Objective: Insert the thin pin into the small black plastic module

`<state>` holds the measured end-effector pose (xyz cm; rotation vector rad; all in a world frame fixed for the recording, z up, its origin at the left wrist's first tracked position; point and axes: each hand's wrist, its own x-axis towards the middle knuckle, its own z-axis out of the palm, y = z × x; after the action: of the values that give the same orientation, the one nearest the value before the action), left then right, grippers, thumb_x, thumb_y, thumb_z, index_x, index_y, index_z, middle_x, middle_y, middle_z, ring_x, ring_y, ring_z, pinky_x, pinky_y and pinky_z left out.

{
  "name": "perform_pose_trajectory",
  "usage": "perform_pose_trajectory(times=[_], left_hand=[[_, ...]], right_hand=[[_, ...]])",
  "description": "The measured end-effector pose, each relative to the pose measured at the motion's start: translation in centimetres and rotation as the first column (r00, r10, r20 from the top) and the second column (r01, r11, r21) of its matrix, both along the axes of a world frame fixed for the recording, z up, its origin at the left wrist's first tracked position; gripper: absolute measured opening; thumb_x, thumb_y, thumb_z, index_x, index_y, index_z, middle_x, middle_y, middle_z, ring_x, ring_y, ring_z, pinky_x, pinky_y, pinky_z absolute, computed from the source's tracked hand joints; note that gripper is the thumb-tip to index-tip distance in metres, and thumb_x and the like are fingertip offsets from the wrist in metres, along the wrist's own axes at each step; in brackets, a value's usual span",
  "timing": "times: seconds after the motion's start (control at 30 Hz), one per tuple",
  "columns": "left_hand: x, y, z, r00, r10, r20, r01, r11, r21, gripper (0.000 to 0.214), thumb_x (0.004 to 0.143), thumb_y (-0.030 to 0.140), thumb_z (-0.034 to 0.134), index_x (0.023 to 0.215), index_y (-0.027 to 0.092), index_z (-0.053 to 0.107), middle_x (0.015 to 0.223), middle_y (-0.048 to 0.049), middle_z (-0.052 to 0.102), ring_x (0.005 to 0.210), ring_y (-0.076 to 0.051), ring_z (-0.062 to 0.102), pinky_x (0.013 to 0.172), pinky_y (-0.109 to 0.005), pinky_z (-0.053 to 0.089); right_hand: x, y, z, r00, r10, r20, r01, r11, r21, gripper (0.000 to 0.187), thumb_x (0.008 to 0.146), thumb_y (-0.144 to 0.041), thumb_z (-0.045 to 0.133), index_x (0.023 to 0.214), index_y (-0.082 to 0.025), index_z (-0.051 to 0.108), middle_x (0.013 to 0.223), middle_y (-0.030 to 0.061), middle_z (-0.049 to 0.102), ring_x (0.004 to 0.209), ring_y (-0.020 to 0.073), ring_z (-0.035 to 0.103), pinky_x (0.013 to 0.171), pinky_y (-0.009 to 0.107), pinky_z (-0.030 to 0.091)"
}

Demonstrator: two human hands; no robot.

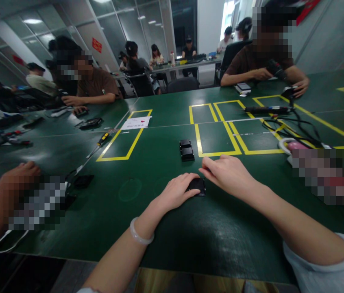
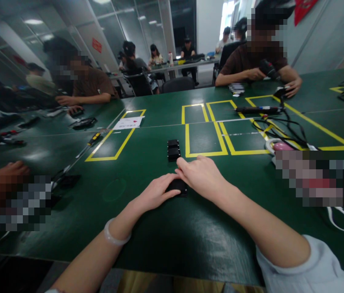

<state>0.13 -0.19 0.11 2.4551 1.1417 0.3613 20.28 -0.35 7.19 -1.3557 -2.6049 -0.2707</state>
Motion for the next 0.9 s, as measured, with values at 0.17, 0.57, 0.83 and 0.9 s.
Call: perform_pose_trajectory(times=[0.17, 0.57, 0.83, 0.9], left_hand=[[-0.02, 0.01, 0.02, 1.000, -0.002, -0.007, 0.002, 1.000, -0.002, 0.036, 0.092, 0.042, 0.052, 0.122, 0.024, 0.047, 0.119, -0.0058, 0.058, 0.107, -0.024, 0.057, 0.093, -0.038, 0.047], [0.08, -0.05, 0.25, 1.000, 0.004, -0.009, -0.004, 1.000, -0.015, 0.036, 0.092, 0.042, 0.052, 0.124, 0.024, 0.047, 0.117, -0.0057, 0.058, 0.107, -0.023, 0.057, 0.092, -0.038, 0.047], [0.00, -0.01, 0.07, 1.000, 0.002, 0.001, -0.002, 1.000, -0.002, 0.035, 0.092, 0.040, 0.053, 0.122, 0.023, 0.046, 0.119, -0.0057, 0.058, 0.107, -0.023, 0.057, 0.093, -0.038, 0.047], [0.00, -0.02, 0.07, 1.000, 0.005, -0.003, -0.005, 1.000, 0.000, 0.036, 0.092, 0.041, 0.052, 0.122, 0.023, 0.046, 0.119, -0.0062, 0.058, 0.108, -0.024, 0.057, 0.094, -0.039, 0.047]], right_hand=[[0.35, 0.16, 0.41, 0.981, 0.193, -0.019, -0.194, 0.975, -0.106, 0.019, 0.097, -0.029, 0.036, 0.089, -0.019, 0.050, 0.074, 0.0025, 0.067, 0.063, 0.0164, 0.059, 0.060, 0.029, 0.028], [0.24, 0.36, -0.15, 0.999, -0.009, -0.039, 0.006, 0.997, -0.083, 0.019, 0.096, -0.033, 0.038, 0.093, -0.019, 0.052, 0.072, 0.0039, 0.067, 0.063, 0.0192, 0.060, 0.055, 0.028, 0.025], [0.51, -0.13, 0.38, 0.986, 0.085, -0.143, -0.103, 0.987, -0.125, 0.011, 0.093, -0.027, 0.042, 0.095, -0.019, 0.049, 0.084, 0.0037, 0.065, 0.073, 0.0179, 0.060, 0.062, 0.028, 0.031], [0.37, -0.10, 0.35, 0.992, 0.071, -0.105, -0.082, 0.991, -0.107, 0.018, 0.095, -0.034, 0.040, 0.092, -0.019, 0.050, 0.078, 0.0034, 0.065, 0.069, 0.0182, 0.059, 0.061, 0.029, 0.031]])
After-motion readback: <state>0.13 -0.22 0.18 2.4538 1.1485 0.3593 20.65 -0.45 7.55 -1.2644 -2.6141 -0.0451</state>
